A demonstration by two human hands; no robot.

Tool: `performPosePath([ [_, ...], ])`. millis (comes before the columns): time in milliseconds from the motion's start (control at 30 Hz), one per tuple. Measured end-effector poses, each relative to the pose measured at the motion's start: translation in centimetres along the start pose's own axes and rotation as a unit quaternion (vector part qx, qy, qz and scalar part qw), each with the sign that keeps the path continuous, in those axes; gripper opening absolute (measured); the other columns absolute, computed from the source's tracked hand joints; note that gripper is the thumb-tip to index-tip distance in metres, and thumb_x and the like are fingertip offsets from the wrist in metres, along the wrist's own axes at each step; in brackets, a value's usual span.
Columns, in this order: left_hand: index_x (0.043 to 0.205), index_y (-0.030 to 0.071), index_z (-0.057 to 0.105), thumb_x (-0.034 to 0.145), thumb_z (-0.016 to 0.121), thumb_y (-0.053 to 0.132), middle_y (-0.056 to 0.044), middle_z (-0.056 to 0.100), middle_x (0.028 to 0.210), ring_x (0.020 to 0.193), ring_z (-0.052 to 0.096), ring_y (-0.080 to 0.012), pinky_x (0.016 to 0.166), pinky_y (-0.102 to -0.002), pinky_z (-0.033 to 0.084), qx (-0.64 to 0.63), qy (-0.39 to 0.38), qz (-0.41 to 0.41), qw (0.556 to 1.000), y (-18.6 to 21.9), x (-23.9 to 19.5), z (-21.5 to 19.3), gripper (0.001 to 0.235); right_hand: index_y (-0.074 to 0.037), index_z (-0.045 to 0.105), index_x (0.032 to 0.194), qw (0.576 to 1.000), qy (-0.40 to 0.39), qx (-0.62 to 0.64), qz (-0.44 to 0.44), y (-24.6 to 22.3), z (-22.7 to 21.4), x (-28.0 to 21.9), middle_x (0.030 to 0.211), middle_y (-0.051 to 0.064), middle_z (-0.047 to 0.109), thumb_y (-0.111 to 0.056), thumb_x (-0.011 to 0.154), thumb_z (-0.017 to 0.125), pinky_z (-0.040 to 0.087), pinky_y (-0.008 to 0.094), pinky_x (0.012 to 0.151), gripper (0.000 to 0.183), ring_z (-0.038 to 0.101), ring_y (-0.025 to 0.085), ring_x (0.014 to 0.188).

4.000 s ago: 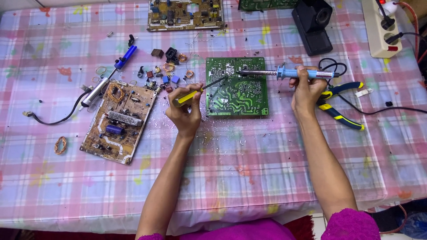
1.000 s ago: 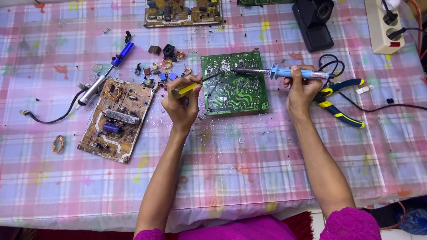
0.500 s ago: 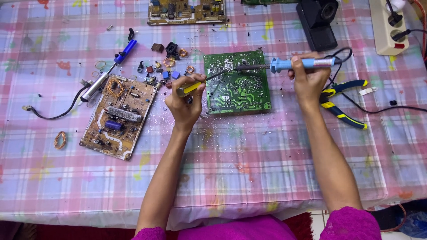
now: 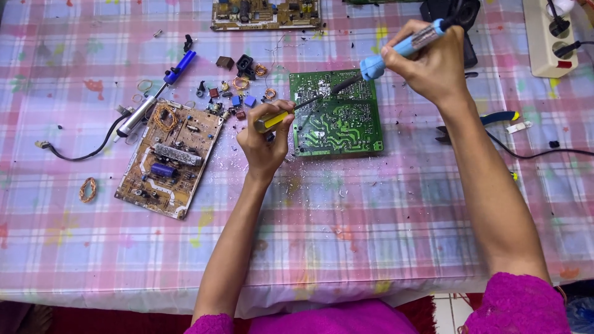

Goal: The person uses a soldering iron and a screwdriver to desolder components from a green circuit board. They repeatedly heat solder joints and pry components loose, occasionally flipping the board to access different sides. The workspace contains other circuit boards and loose electronic components.

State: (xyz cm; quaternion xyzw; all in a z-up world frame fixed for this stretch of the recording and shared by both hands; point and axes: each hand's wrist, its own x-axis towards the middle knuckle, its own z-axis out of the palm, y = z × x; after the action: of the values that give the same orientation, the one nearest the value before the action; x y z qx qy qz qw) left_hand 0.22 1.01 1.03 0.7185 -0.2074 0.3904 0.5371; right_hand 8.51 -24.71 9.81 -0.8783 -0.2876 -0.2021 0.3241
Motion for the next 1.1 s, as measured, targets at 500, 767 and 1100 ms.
performPosePath([
  [500, 0.104, 0.007, 0.044, 0.089, 0.060, 0.009, -0.009, 0.063, 0.096, 0.091, 0.067, -0.0238, 0.076, -0.027, 0.057, 0.001, 0.006, -0.006, 1.000, 0.3, 0.2, -0.1, 0.022, -0.020, 0.066, 0.089, 0.956, -0.237, -0.008, 0.171, -5.9, -0.3, 7.0, 0.080, -0.004, 0.063, -0.020, 0.082, 0.068, 0.041, 0.024, 0.057, 0.007, 0.054, 0.007, 0.069],
  [767, 0.103, 0.006, 0.044, 0.089, 0.059, 0.008, -0.010, 0.063, 0.096, 0.090, 0.067, -0.0246, 0.076, -0.028, 0.058, -0.004, 0.008, 0.004, 1.000, 0.1, 0.0, 0.0, 0.021, -0.020, 0.067, 0.097, 0.923, -0.336, -0.045, 0.180, -4.8, -0.1, 8.9, 0.085, 0.001, 0.064, -0.024, 0.080, 0.065, 0.039, 0.030, 0.060, 0.018, 0.055, 0.014, 0.074],
  [1100, 0.103, 0.006, 0.044, 0.089, 0.060, 0.009, -0.008, 0.063, 0.097, 0.091, 0.067, -0.0230, 0.075, -0.026, 0.057, 0.014, 0.006, 0.004, 1.000, 0.3, -0.1, 0.0, 0.021, -0.012, 0.065, 0.091, 0.933, -0.330, -0.066, 0.131, -5.0, 1.8, 9.2, 0.066, 0.005, 0.059, -0.022, 0.084, 0.064, 0.042, 0.031, 0.053, 0.012, 0.054, 0.015, 0.058],
])
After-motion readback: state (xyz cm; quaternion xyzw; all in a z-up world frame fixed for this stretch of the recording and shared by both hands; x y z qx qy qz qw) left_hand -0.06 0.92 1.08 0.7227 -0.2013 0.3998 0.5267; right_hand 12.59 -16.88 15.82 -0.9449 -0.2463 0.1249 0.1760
